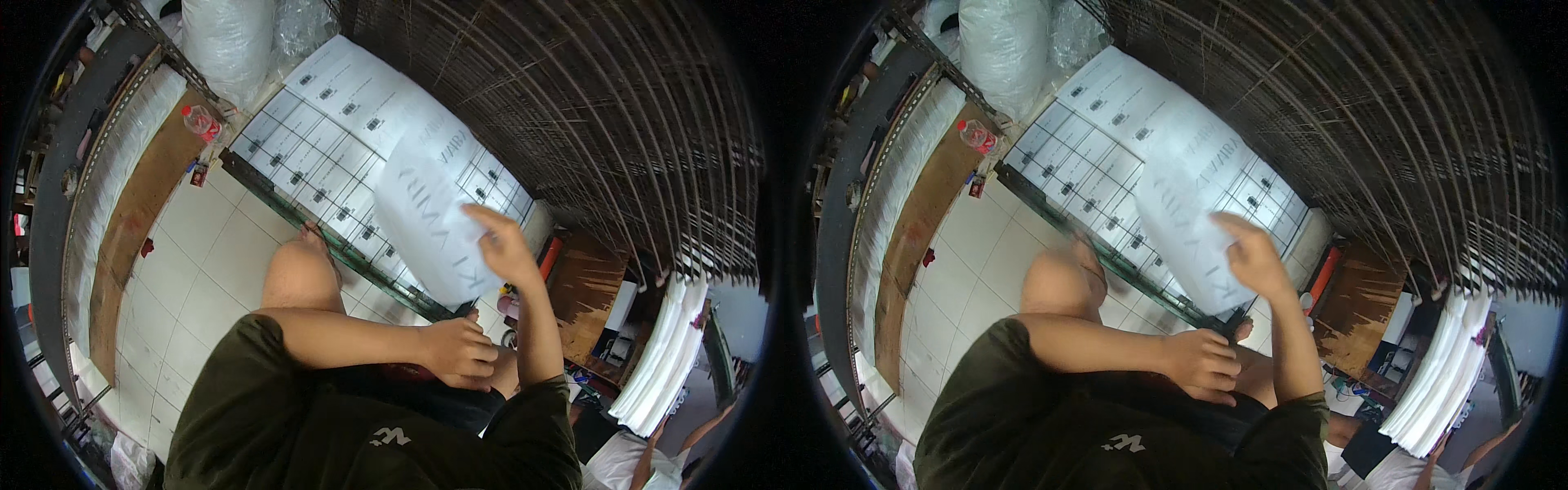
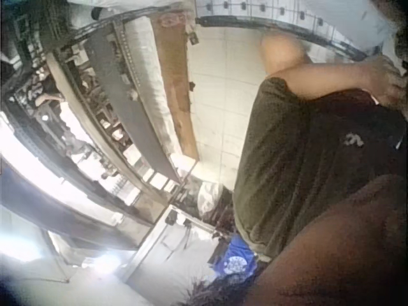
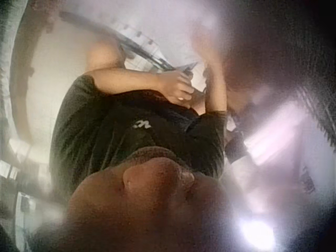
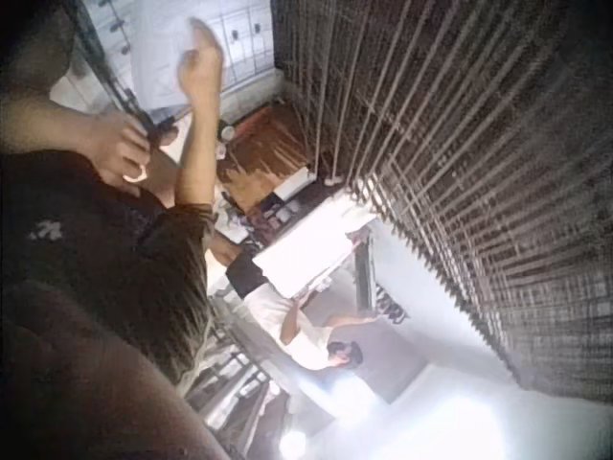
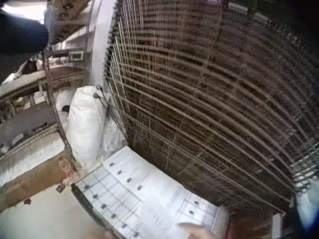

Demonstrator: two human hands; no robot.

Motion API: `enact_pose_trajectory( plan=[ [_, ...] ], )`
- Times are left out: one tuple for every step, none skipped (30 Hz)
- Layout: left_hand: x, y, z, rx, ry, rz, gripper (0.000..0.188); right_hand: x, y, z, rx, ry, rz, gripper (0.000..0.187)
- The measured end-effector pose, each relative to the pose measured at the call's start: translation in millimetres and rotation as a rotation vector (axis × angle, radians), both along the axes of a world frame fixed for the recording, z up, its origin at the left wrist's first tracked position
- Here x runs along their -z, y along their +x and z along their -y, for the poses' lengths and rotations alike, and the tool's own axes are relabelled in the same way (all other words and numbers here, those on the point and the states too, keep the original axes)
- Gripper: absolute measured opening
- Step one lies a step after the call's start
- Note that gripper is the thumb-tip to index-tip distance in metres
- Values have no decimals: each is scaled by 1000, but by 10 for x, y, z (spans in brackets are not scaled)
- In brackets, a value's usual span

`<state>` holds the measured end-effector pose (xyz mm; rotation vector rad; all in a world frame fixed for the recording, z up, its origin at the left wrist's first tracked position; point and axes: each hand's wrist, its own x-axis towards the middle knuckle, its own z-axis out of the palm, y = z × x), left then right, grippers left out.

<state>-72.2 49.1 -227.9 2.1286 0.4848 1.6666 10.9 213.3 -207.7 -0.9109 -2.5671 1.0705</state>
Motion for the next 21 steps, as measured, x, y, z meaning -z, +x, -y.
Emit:
enact_pose_trajectory(
  plan=[
    [-18, -31, -62, 0, -23, 22, 36, 103, 92, -145, 119, -67, -26, 56],
    [-46, -50, -117, -5, -46, 45, 36, 217, 186, -291, 235, -133, -49, 59],
    [-72, -71, -194, 7, -67, 67, 36, 398, 351, -411, 401, -241, -49, 60],
    [-75, -83, -243, 2, -107, 93, 33, 669, 550, -493, 566, -348, -50, 62],
    [-65, -91, -292, 20, -137, 80, 32, 1011, 726, -563, 658, -391, -108, 62],
    [-45, -96, -343, 34, -167, 68, 31, 1350, 902, -629, 750, -427, -173, 63],
    [-20, -93, -389, 49, -198, 51, 30, 1764, 1068, -672, 774, -398, -298, 64],
    [31, -71, -420, 57, -227, 77, 29, 2095, 1137, -726, 790, -374, -422, 64],
    [59, -80, -464, 60, -249, 61, 29, 2292, 1103, -784, 850, -414, -459, 64],
    [76, -89, -508, 63, -272, 45, 28, 2484, 1073, -827, 912, -454, -493, 64],
    [111, -90, -543, 67, -297, 31, 28, 2670, 1046, -865, 976, -495, -524, 64],
    [171, -67, -568, 102, -304, -1, 26, 2905, 1057, -967, 978, -493, -544, 65],
    [192, -65, -602, 81, -297, 16, 26, 3077, 1062, -1077, 998, -489, -549, 65],
    [205, -59, -623, 60, -291, 33, 27, 3250, 1064, -1171, 1020, -486, -553, 65],
    [220, -54, -655, 37, -277, 51, 27, 3350, 1039, -1285, 1037, -478, -559, 66],
    [246, -52, -685, 79, -297, 46, 31, 3442, 1025, -1387, 1057, -534, -578, 65],
    [259, -46, -696, 62, -320, 66, 30, 3535, 1009, -1474, 1066, -533, -562, 65],
    [250, -34, -702, 53, -337, 82, 29, 3692, 1054, -1572, 1079, -526, -553, 64],
    [243, -36, -720, 48, -353, 102, 28, 3851, 1133, -1671, 1095, -515, -542, 64],
    [233, -60, -754, 93, -365, 82, 26, 4011, 1263, -1762, 1067, -415, -501, 64],
    [240, -79, -775, 112, -384, 66, 25, 4014, 1225, -1815, 1072, -453, -477, 63]
  ],
)
